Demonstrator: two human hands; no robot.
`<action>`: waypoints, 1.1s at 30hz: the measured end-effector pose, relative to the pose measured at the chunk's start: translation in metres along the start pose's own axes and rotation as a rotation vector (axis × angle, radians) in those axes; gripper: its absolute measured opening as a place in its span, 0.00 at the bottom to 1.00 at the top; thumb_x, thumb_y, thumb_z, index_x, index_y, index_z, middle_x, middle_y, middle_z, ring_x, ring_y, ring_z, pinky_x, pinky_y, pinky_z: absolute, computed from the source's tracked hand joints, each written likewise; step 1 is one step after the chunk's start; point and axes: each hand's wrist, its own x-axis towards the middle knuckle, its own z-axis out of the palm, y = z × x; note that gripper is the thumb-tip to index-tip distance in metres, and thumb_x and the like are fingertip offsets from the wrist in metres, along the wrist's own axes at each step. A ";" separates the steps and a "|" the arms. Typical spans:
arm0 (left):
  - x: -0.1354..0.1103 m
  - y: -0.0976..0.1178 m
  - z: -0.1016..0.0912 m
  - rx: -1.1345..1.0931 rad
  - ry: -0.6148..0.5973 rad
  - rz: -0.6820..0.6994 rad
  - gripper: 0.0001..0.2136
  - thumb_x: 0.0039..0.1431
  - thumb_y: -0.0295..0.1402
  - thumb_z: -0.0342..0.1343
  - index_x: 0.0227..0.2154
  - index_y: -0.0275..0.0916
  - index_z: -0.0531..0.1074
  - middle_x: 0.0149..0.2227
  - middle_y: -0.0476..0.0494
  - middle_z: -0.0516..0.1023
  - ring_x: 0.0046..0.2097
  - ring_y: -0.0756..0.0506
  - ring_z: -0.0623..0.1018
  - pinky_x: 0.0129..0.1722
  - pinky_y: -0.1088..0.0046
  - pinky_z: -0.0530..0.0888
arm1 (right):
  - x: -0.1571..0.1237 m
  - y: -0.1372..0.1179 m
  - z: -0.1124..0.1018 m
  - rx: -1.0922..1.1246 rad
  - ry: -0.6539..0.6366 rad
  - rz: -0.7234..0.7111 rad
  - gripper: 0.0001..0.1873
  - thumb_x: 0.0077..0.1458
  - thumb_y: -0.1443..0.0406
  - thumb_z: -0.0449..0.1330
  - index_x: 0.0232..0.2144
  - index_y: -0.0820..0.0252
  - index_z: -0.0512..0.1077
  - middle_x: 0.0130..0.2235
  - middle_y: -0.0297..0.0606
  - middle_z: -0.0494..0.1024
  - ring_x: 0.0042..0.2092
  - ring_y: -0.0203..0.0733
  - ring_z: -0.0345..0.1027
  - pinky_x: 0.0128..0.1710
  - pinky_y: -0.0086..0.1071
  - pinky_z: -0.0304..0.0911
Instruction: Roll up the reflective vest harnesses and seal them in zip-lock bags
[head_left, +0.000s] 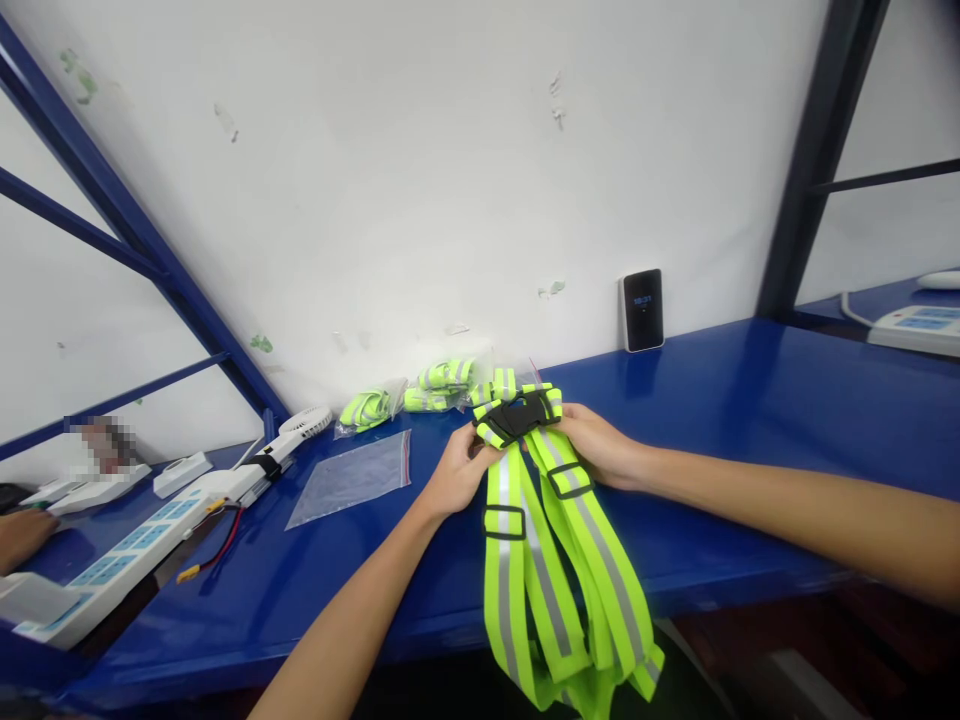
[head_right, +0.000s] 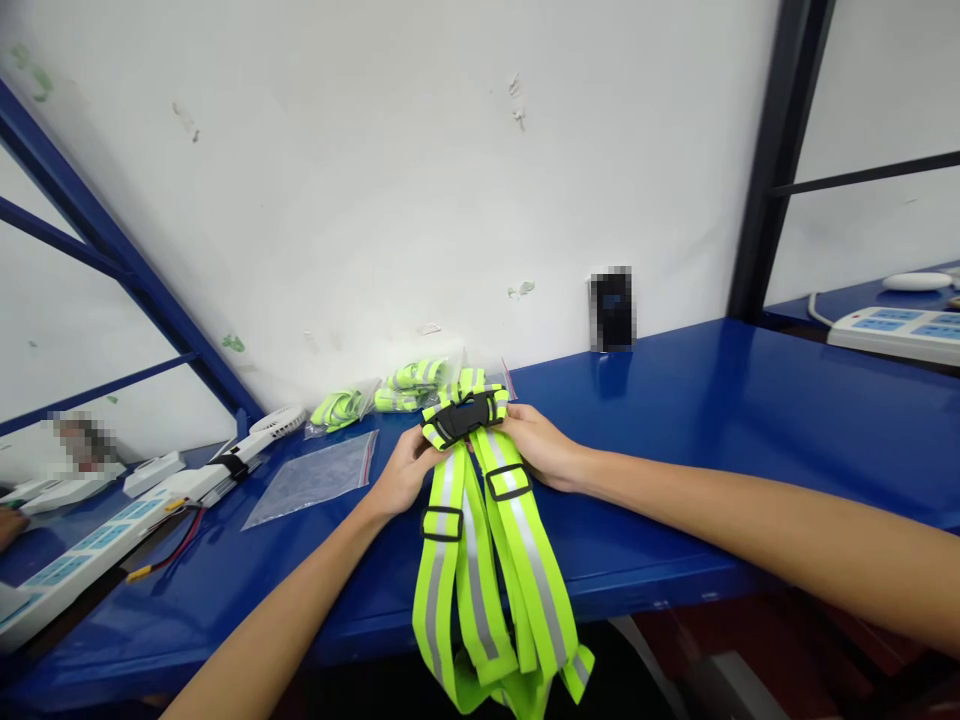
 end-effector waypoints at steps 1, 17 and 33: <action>0.001 -0.002 0.002 -0.068 0.009 -0.039 0.19 0.55 0.39 0.60 0.46 0.34 0.74 0.46 0.41 0.79 0.47 0.38 0.77 0.48 0.65 0.71 | 0.000 0.001 0.000 0.007 -0.007 0.005 0.06 0.55 0.65 0.61 0.27 0.61 0.74 0.28 0.39 0.81 0.29 0.41 0.75 0.33 0.33 0.70; 0.006 0.002 0.018 -0.625 0.089 -0.331 0.20 0.47 0.31 0.67 0.44 0.35 0.73 0.41 0.39 0.81 0.43 0.40 0.81 0.46 0.63 0.76 | 0.005 0.010 -0.003 0.012 -0.012 -0.020 0.09 0.45 0.65 0.70 0.31 0.62 0.77 0.31 0.39 0.83 0.29 0.41 0.76 0.33 0.32 0.71; 0.008 -0.012 0.016 -0.167 0.103 -0.174 0.17 0.54 0.32 0.60 0.46 0.35 0.74 0.44 0.41 0.80 0.44 0.42 0.78 0.47 0.66 0.73 | 0.007 0.018 -0.005 -0.150 0.053 -0.095 0.19 0.40 0.64 0.71 0.39 0.62 0.77 0.36 0.39 0.83 0.32 0.45 0.76 0.35 0.34 0.70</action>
